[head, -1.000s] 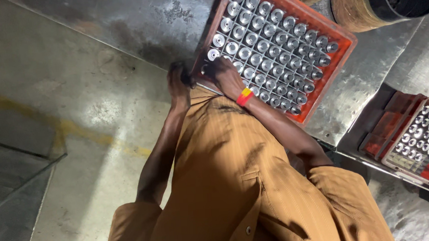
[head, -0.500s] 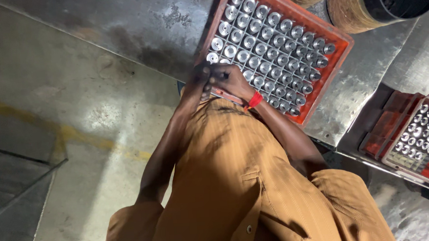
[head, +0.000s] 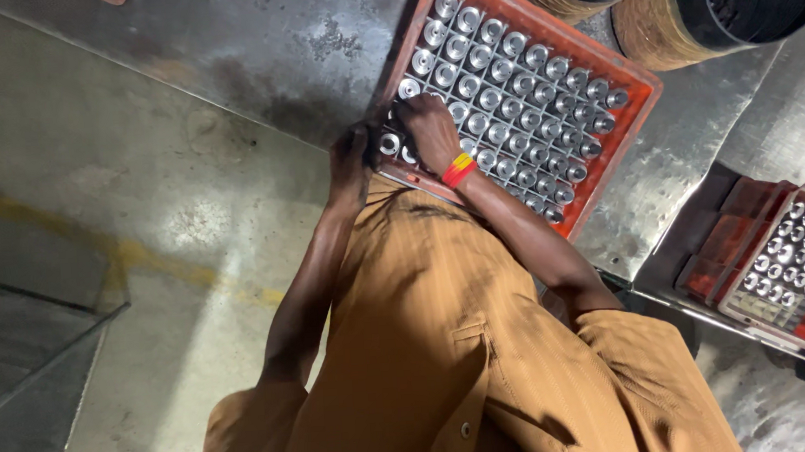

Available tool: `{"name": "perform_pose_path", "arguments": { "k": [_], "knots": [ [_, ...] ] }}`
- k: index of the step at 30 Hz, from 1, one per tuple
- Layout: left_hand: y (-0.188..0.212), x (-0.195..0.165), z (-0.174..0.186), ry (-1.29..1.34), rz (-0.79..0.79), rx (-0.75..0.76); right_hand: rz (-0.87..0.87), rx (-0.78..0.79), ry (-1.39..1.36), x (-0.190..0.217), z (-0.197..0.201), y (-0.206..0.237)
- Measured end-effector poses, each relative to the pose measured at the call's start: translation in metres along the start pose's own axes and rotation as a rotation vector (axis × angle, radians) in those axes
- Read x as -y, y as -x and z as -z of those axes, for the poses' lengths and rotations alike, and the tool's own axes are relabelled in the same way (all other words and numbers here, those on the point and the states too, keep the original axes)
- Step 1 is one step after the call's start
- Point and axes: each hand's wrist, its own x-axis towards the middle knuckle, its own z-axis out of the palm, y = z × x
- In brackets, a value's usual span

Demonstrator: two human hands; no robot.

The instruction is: The person places small metal cup-shaped components one at a time into the cells of a red grid tray on a steel workbench, occasionally rubbing the tray surface with a stone and handling cylindrical metal pieces. They also reach into nearby buckets and crates of parts while filling the tray.

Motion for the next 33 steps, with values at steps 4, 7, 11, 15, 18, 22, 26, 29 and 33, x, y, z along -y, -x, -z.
{"name": "perform_pose_path", "arguments": {
  "k": [4, 7, 11, 15, 18, 22, 26, 29, 33],
  "knots": [
    [0.002, -0.004, -0.012, -0.083, 0.04, 0.07, -0.334, -0.096, -0.517, 0.007, 0.009, 0.011],
    [-0.002, 0.003, -0.02, -0.009, 0.126, 0.21, -0.594, 0.09, -0.998, 0.009, 0.01, 0.02],
    [-0.004, 0.011, -0.019, -0.101, 0.083, 0.143, -0.403, -0.097, -0.948, -0.002, 0.006, 0.017],
    [0.0, 0.007, -0.011, -0.111, 0.087, 0.03, -0.11, -0.28, -0.264, -0.021, 0.005, 0.0],
    [0.003, 0.003, -0.008, -0.107, 0.082, -0.001, -0.022, -0.098, -0.105, -0.026, 0.004, -0.011],
    [0.008, 0.004, -0.004, -0.145, 0.1, -0.037, 0.058, -0.068, 0.005, -0.017, -0.002, -0.014],
    [0.01, 0.006, 0.001, -0.156, 0.113, -0.077, 0.029, -0.142, -0.155, -0.009, 0.001, -0.011],
    [0.011, 0.003, 0.005, -0.169, 0.13, -0.097, -0.151, -0.341, -0.267, -0.025, 0.027, -0.009],
    [0.011, -0.01, 0.014, -0.274, 0.175, -0.268, -0.57, -0.638, -0.103, -0.096, 0.091, -0.025]
  ]
}}
